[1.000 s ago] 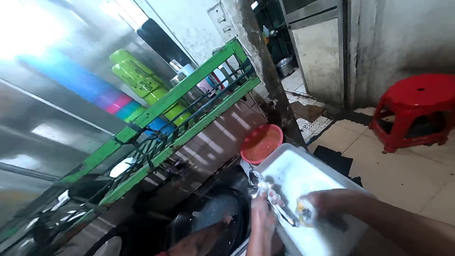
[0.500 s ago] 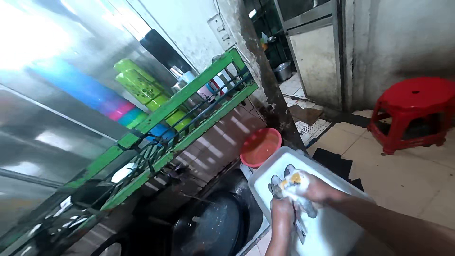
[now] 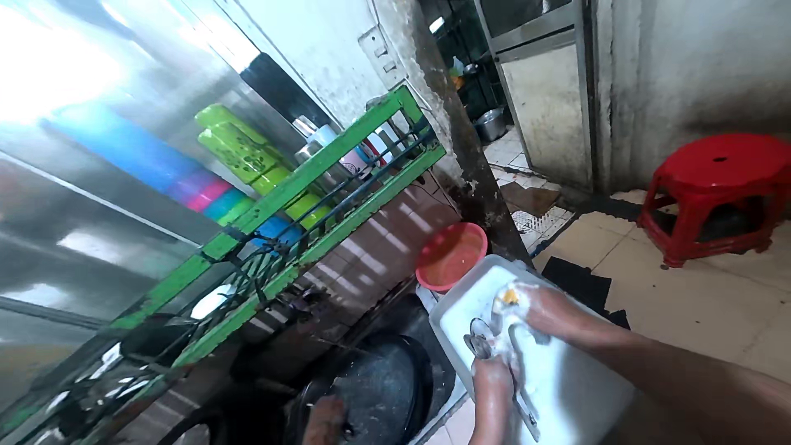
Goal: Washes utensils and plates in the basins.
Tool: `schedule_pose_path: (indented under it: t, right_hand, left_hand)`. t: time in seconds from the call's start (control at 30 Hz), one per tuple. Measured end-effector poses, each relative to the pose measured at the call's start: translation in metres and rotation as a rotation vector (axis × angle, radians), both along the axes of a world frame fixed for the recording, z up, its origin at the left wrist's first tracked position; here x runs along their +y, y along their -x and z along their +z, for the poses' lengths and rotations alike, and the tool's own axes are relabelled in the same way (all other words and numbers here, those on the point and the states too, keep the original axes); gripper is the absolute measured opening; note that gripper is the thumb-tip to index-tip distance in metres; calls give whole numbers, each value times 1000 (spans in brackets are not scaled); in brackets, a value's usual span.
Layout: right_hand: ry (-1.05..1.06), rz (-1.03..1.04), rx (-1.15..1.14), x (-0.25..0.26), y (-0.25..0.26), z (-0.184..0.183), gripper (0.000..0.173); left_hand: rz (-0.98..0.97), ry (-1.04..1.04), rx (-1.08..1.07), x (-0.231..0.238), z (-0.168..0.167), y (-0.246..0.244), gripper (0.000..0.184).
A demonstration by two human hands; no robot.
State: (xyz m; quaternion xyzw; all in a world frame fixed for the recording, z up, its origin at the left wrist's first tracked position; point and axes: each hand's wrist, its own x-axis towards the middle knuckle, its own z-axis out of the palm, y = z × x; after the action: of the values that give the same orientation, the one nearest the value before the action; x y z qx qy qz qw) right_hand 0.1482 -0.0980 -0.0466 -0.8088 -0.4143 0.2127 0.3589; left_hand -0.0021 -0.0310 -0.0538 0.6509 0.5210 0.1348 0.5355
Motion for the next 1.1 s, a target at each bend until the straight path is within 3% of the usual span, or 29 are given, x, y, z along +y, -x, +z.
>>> schedule_pose_path:
  t: [0.07,0.13,0.2,0.33,0.43,0.53,0.63,0.77,0.87,0.97,1.1]
  right_hand:
    - [-134,-136,-37,8,-15,2,37]
    - [-285,-245,92,13,-19,7,47]
    - [-302,-213,234,8,-9,14,56]
    - [-225,-9,137,-1,-2,18,35]
    - [-458,-269,151,4,-28,23,34]
    - [-428,-396,365,7,-18,23,46]
    - [-239,-184,416,9,18,18,39]
    - [-107,-38,288,0,-7,21,30]
    - [169,250,208,-2,-13,21,36]
    - [225,558,221,6,12,2,31]
    - [355,622,289,-9,20,1,37]
  left_hand:
    - [31,75,-84,-1,1,0,15]
    - [61,137,-169,-2,6,1,12]
    - [35,211,-262,-3,11,2,13]
    - [-114,331,-343,2,6,10,18]
    - [-64,305,-281,4,-2,11,27]
    - [-11,255,-301,4,3,-3,31]
    - [-19,222,-267,5,13,-12,25]
    - [-51,193,-360,18,6,1,13]
    - [-15,203,-434,24,9,2,17]
    - [-46,320,-460,24,15,1,13]
    - [27,446,-627,38,13,4,12]
